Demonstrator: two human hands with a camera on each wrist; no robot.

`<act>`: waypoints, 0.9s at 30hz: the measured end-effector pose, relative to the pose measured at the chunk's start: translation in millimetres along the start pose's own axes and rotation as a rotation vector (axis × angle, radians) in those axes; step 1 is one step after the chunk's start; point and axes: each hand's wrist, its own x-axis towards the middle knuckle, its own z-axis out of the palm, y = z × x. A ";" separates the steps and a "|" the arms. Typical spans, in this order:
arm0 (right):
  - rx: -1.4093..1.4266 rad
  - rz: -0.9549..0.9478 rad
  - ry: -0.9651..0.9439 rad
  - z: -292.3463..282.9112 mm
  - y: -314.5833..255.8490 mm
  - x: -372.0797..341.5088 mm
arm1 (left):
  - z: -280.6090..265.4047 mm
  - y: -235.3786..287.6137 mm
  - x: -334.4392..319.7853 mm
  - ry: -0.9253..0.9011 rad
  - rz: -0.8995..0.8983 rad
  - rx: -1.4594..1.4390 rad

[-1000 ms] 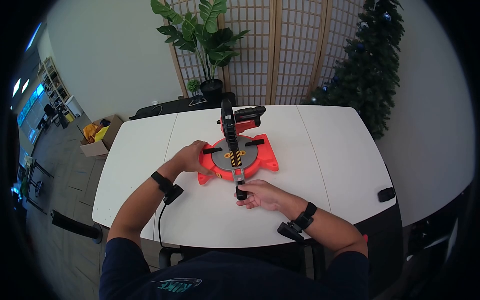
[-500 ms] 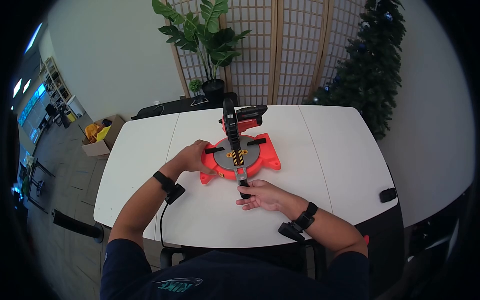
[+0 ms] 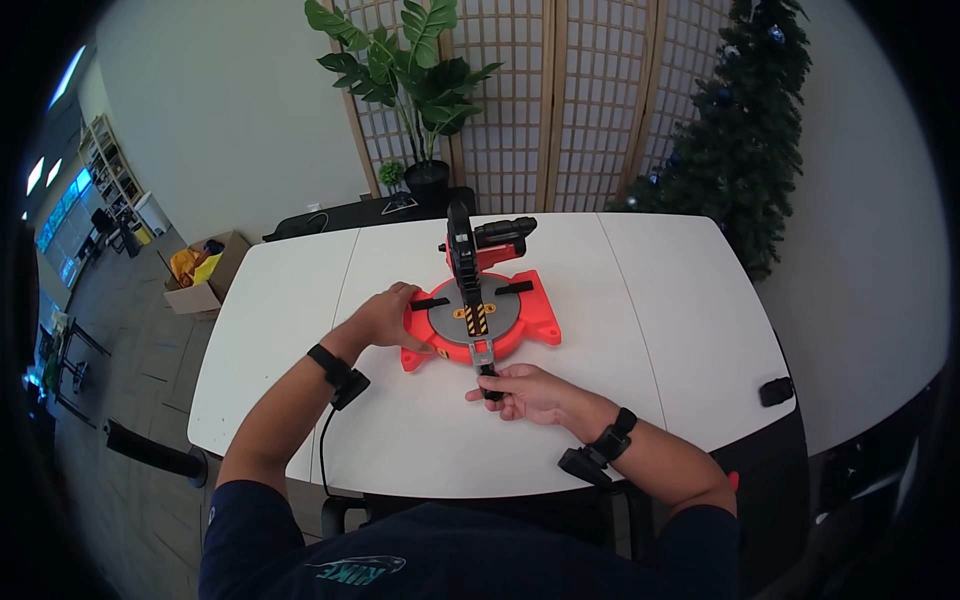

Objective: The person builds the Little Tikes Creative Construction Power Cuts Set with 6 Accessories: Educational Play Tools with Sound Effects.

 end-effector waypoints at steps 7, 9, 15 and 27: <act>0.045 0.014 0.136 8.4 4.3 -4.0 | 2.8 -0.4 0.1 0.028 0.033 0.013; 0.046 0.015 0.119 12.4 1.1 -7.2 | 2.2 0.2 -0.2 0.028 0.032 0.015; 0.100 0.013 -0.014 -1.3 0.4 -1.2 | -0.1 2.4 -0.5 0.012 0.020 0.026; 0.133 -0.006 0.079 0.2 10.1 1.1 | 0.6 0.3 0.9 0.017 0.036 0.043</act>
